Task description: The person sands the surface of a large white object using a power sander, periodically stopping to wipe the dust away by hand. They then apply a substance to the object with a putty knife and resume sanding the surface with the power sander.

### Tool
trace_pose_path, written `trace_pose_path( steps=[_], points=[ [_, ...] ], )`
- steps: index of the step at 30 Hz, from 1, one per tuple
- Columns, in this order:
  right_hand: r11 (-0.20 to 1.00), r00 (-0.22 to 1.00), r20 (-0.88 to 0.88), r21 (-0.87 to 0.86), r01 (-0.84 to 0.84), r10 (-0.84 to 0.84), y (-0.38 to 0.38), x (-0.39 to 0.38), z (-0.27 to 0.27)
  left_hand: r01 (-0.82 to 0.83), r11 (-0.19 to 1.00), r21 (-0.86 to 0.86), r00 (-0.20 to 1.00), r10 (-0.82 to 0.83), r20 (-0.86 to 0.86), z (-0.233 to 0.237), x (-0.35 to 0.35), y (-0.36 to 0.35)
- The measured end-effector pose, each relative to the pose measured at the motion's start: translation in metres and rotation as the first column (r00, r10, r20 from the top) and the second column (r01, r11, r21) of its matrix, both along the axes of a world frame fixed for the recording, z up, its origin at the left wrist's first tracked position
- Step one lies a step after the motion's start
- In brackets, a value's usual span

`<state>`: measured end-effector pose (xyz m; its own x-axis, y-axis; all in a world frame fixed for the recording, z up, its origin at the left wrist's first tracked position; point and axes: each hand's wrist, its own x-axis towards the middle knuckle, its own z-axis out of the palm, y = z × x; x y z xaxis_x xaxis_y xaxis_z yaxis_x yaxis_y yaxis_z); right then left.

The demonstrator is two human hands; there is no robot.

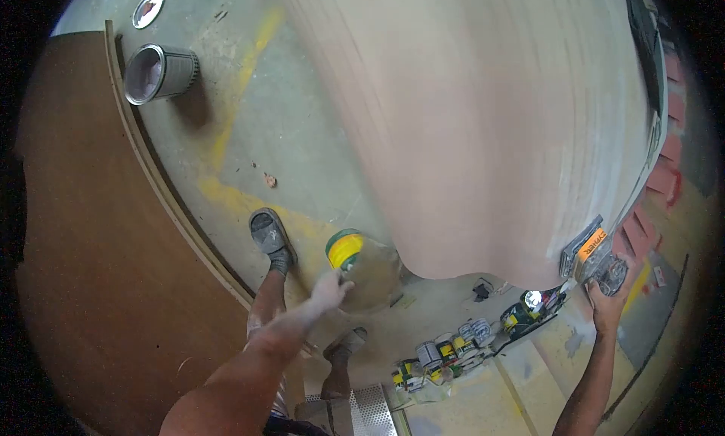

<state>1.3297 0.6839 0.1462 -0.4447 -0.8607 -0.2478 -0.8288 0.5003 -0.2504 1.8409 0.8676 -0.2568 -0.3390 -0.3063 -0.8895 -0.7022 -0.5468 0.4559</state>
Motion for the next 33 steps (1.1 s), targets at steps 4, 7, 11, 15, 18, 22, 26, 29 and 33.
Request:
trace_pose_path(
  steps=[4,7,11,15,18,22,26,29,33],
  points=[
    [0.994,0.996,-0.050,0.074,0.083,-0.079,-0.001,-0.004,0.005,0.174,0.985,-0.006,0.982,-0.173,0.080,-0.070,0.050,-0.032],
    [0.997,0.992,-0.117,0.075,-0.027,0.035,-0.001,-0.005,0.004,0.415,0.904,0.102,0.909,-0.418,0.007,-0.086,0.070,-0.056],
    [0.999,0.995,-0.095,0.050,-0.014,0.019,-0.005,0.010,0.002,0.286,0.955,-0.080,0.958,-0.284,0.039,-0.049,0.053,-0.120],
    [0.997,0.992,-0.128,0.072,0.019,-0.010,-0.018,0.032,0.005,-0.526,0.709,-0.470,0.846,0.494,-0.201,-0.006,-0.003,-0.222],
    [0.995,0.994,-0.068,0.055,0.085,-0.081,-0.019,0.038,0.003,-0.779,0.475,-0.408,0.622,0.665,-0.413,-0.008,-0.071,-0.308],
    [0.997,0.998,0.004,0.028,0.067,-0.067,-0.016,0.033,0.002,-0.760,0.301,-0.576,0.516,0.818,-0.253,0.019,-0.144,-0.339],
    [0.994,0.994,0.020,0.024,0.103,-0.104,-0.016,0.033,0.002,-0.619,0.412,-0.669,0.707,0.663,-0.246,0.037,-0.144,-0.311],
    [0.996,0.996,-0.029,0.017,0.088,-0.087,-0.016,0.034,0.001,-0.520,0.449,-0.726,0.800,0.555,-0.229,0.053,-0.148,-0.291],
    [0.998,0.997,-0.032,0.023,0.064,-0.063,-0.013,0.026,0.002,-0.513,0.395,-0.762,0.808,0.521,-0.275,0.035,-0.149,-0.287]
  ],
)
